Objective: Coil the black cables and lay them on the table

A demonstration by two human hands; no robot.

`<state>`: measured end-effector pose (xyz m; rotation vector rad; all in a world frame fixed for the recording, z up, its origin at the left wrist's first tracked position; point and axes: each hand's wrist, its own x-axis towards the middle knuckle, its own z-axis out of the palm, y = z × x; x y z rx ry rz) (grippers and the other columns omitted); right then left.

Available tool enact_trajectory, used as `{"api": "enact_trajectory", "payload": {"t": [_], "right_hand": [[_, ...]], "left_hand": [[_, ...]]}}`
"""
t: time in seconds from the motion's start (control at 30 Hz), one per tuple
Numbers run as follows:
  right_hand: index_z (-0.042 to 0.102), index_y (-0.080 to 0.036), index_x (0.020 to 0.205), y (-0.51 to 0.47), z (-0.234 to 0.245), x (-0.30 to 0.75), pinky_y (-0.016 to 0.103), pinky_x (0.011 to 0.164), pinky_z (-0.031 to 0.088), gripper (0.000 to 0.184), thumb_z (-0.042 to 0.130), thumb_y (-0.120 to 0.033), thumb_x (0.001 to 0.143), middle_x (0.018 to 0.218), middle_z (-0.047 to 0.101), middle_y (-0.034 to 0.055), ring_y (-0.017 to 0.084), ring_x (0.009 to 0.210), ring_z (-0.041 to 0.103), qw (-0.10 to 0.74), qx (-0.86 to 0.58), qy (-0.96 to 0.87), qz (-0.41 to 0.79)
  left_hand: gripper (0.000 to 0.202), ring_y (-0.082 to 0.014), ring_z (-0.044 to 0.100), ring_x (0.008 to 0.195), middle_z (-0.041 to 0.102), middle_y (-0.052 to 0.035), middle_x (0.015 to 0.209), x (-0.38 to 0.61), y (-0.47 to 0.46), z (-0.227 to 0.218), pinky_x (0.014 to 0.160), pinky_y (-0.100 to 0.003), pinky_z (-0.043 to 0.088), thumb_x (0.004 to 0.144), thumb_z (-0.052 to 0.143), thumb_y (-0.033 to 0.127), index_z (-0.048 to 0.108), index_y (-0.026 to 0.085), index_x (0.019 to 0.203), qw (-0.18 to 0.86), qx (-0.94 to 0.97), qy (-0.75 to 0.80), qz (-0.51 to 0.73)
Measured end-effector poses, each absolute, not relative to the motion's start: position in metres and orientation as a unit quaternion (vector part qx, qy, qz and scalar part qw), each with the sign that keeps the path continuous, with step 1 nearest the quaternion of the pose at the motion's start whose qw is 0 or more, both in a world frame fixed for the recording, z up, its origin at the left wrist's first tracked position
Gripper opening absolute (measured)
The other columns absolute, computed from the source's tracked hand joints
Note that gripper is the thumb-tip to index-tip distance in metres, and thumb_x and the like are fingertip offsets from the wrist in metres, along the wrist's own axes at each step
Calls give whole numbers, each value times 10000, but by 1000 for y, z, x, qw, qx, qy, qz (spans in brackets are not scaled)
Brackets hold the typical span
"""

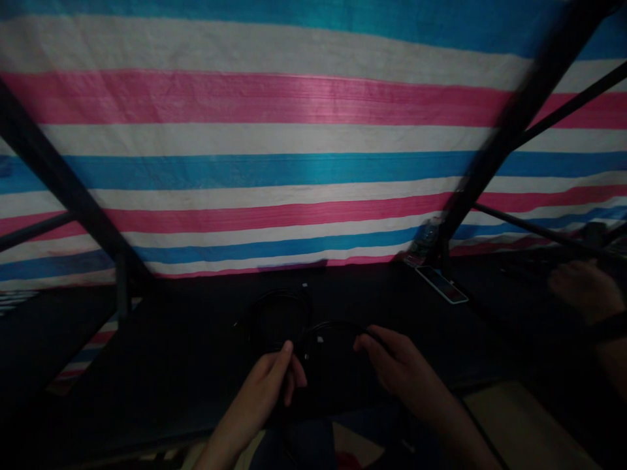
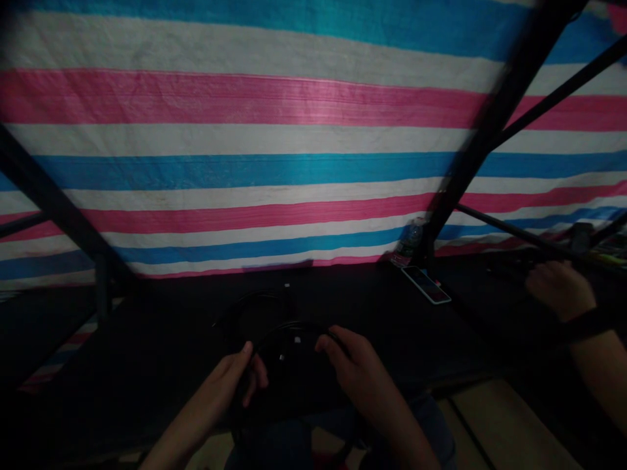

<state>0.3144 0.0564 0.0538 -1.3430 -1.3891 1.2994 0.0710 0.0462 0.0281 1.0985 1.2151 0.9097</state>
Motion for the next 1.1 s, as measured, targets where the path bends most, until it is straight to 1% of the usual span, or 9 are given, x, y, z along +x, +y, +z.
{"api": "enact_trajectory", "payload": {"t": [0.1,0.2,0.33,0.43,0.57,0.7,0.8,0.93,1.1], "right_hand": [[664,-184,841,60,43,314,202,378,211,455,739,-626,763,536,374,-96,54,401,278,438,-511,-477,565],[703,-175,951,55,21,313,201,443,347,474,809,-573,718,632,536,-49,73,472,435,482,-500,-397,600],[730,-195,1109,42,-16,318,276,654,510,493,811,-518,746,854,699,52,172,735,643,506,-505,-356,602],[683,-241,1237,41,-37,327,296,600,509,571,793,-521,751,983,718,71,196,737,651,534,-523,-331,576],[657,-205,1297,62,-54,341,286,571,476,624,755,-512,762,820,699,39,182,662,606,586,-588,-341,441],[613,-156,1352,95,-71,356,282,578,460,625,673,-482,821,709,634,-3,162,613,564,600,-642,-354,321],[599,-120,1361,117,-86,370,284,557,457,611,587,-486,873,675,621,-3,163,583,561,571,-678,-389,249],[686,-88,1229,136,-105,392,417,828,529,569,529,-494,863,1029,720,159,271,917,668,538,-702,-429,183],[688,-107,1217,144,-120,402,496,1028,441,553,504,-476,849,1228,660,211,323,1161,597,495,-709,-484,131]], "left_hand": [[590,-77,312,404,345,91,447,77,45,28,438,-221,337,751,628,760,510,205,589,665,369,484,433],[597,-39,161,376,244,131,442,83,54,19,359,-178,199,694,728,717,415,221,583,687,262,452,505],[619,-28,175,371,250,134,424,92,71,4,351,-157,175,652,776,695,383,221,582,659,180,443,580],[588,-35,221,375,274,132,432,106,80,-8,358,-159,213,659,765,698,438,211,620,654,171,437,594],[500,-59,362,411,416,111,520,138,91,-33,403,-170,305,737,735,630,576,190,911,638,222,462,575],[535,-127,600,585,662,-17,821,170,108,-63,535,-240,472,863,653,434,489,182,1307,572,336,519,539],[632,-203,702,886,678,-145,1165,185,122,-80,766,-333,558,908,540,259,332,167,1498,504,435,549,505],[697,-279,443,1406,464,-203,1512,193,135,-94,1165,-443,356,857,494,113,319,123,1532,370,574,578,447],[558,-353,231,1506,237,-152,1650,198,135,-105,1196,-558,299,874,485,120,507,162,1431,282,679,566,372]]}}
